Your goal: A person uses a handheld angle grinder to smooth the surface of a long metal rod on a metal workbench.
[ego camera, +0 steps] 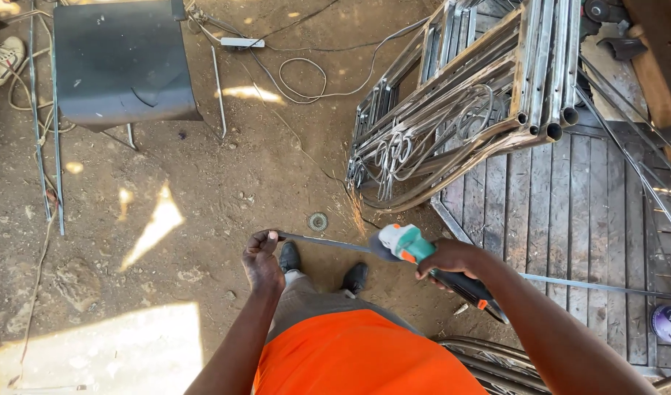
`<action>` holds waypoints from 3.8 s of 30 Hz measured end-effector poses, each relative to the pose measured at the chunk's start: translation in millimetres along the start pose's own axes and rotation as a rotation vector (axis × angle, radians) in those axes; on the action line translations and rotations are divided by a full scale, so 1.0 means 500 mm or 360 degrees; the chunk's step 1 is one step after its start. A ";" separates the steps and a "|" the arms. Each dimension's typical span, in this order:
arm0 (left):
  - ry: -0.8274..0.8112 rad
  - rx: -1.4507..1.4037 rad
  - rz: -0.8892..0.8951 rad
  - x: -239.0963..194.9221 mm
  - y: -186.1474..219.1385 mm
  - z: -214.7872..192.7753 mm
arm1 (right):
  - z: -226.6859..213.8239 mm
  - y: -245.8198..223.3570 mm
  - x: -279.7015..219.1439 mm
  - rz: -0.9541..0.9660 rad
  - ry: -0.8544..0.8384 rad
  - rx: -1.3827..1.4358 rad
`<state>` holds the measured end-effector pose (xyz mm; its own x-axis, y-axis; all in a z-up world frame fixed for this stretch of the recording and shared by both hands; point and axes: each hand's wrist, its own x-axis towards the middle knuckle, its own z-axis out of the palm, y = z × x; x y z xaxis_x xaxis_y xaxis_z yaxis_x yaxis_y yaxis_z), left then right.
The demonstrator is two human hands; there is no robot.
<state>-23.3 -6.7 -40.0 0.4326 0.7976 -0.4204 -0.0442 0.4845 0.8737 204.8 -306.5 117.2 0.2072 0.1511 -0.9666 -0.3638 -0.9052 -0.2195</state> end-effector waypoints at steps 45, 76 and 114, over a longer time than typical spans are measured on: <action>0.0071 0.0024 -0.0021 -0.039 -0.004 -0.043 | 0.078 -0.139 0.027 -0.0326 -0.0450 -0.0315; -0.0038 0.0000 -0.0027 -0.021 0.032 0.004 | 0.140 -0.053 -0.029 -0.0745 0.0145 -0.0433; 0.0302 -0.0300 -0.0593 0.088 -0.090 0.092 | -0.008 0.114 -0.096 -0.0734 0.0522 0.0262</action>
<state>39.3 -9.8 -86.5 0.2780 0.5998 -0.7503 -0.0875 0.7937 0.6020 178.0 -366.9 151.5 0.6381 0.3601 -0.6806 -0.3002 -0.6977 -0.6505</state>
